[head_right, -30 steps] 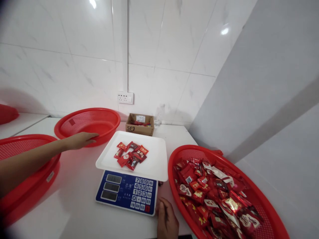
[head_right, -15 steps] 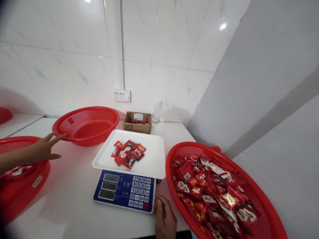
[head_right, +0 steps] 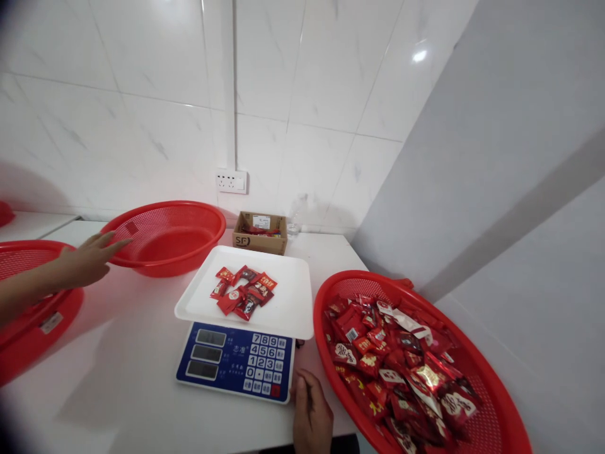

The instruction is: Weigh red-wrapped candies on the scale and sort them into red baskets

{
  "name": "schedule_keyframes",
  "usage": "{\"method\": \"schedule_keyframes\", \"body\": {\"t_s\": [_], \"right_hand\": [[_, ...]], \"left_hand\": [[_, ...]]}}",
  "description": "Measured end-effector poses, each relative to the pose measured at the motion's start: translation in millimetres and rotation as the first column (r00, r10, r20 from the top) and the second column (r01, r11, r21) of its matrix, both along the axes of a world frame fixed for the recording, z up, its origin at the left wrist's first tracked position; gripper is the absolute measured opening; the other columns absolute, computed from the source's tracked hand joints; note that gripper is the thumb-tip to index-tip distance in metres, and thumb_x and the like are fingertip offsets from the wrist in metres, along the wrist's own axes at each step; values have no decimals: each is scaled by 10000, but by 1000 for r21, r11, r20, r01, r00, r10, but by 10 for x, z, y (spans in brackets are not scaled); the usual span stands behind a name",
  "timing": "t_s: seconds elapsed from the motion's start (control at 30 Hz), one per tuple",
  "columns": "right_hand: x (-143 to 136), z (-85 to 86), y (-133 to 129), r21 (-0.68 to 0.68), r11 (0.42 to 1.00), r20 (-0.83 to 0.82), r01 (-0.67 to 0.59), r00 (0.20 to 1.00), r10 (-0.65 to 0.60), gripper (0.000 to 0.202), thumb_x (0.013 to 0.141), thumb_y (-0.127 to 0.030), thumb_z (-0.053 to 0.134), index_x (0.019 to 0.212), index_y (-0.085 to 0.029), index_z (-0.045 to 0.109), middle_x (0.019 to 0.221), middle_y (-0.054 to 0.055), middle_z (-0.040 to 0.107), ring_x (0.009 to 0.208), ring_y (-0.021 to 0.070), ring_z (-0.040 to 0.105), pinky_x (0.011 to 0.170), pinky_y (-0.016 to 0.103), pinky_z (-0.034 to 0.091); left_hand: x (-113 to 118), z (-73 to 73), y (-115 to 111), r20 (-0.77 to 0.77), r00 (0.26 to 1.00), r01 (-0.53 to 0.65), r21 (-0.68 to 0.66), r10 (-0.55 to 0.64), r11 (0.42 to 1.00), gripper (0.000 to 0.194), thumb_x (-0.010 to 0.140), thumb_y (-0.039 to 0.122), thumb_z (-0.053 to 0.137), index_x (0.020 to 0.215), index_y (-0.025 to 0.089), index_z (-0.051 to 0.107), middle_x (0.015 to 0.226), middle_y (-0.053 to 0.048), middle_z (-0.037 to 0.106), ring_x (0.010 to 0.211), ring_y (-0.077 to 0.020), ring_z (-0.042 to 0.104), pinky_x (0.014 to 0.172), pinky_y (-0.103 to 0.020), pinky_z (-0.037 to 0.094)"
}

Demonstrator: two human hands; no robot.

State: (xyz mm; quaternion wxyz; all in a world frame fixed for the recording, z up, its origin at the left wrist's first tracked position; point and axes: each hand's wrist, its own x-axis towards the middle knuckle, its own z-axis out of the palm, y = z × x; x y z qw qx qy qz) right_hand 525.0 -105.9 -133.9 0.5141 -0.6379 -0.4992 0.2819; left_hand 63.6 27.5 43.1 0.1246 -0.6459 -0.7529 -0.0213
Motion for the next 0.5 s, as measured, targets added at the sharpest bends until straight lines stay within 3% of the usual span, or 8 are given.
{"method": "schedule_keyframes", "body": {"t_s": [0.03, 0.1, 0.17, 0.23, 0.3, 0.37, 0.5], "right_hand": [[5, -6, 1, -3, 1000, 7, 1, 1000, -1, 475, 779, -582, 502, 897, -156, 677, 899, 108, 701, 751, 207, 652, 617, 247, 509], [13, -14, 3, -7, 1000, 20, 1, 1000, -1, 472, 782, -580, 497, 898, -160, 676, 903, 104, 700, 765, 207, 651, 630, 251, 508], [13, -14, 1, -3, 1000, 30, 8, 1000, -8, 458, 786, -570, 494, 896, -164, 675, 903, 99, 700, 785, 211, 649, 650, 258, 506], [2, -7, -3, 6, 1000, 41, 23, 999, -23, 453, 788, -568, 490, 892, -166, 671, 891, 95, 699, 795, 214, 646, 669, 266, 504], [-18, 3, -8, 17, 999, 52, 44, 998, -44, 467, 790, -577, 474, 891, -163, 666, 888, 98, 695, 801, 215, 642, 686, 273, 501], [-40, 15, -10, 22, 998, 59, 60, 996, -61, 484, 793, -585, 457, 891, -159, 663, 897, 104, 691, 807, 215, 638, 696, 277, 500], [-68, 29, -5, 35, 998, 45, 59, 997, -60, 465, 803, -566, 458, 890, -156, 661, 888, 104, 689, 773, 205, 637, 673, 270, 502]], "left_hand": [[172, 22, -3, -21, 996, 84, -7, -84, 996, 584, 778, 24, 323, 1331, 205, 375, 1447, -130, 291, 1332, -326, 230, 921, -616, 317], [567, 48, -21, 14, 947, 321, -19, -321, 947, 467, 828, 114, 349, 1288, 142, 428, 1389, -132, 389, 1325, -289, 258, 1006, -527, 291], [974, 31, -32, 161, 849, 515, -38, -504, 856, 398, 871, 261, 379, 1249, 178, 471, 1333, -90, 468, 1277, -244, 353, 1014, -416, 340], [1324, -29, -9, 263, 741, 651, -58, -617, 757, 387, 891, 291, 359, 1248, 186, 466, 1312, -75, 487, 1251, -213, 390, 1026, -363, 337], [1578, -108, 55, 310, 681, 719, -110, -664, 686, 396, 888, 241, 357, 1271, 183, 438, 1320, -76, 474, 1270, -206, 364, 1034, -345, 325], [1732, -180, 145, 321, 664, 741, -163, -675, 651, 415, 886, 251, 384, 1295, 180, 406, 1325, -90, 460, 1257, -212, 377, 1016, -333, 340], [1848, -278, 283, 293, 686, 722, -159, -666, 673, 426, 881, 334, 434, 1274, 172, 411, 1240, -121, 495, 1141, -234, 474, 935, -332, 393]]}}
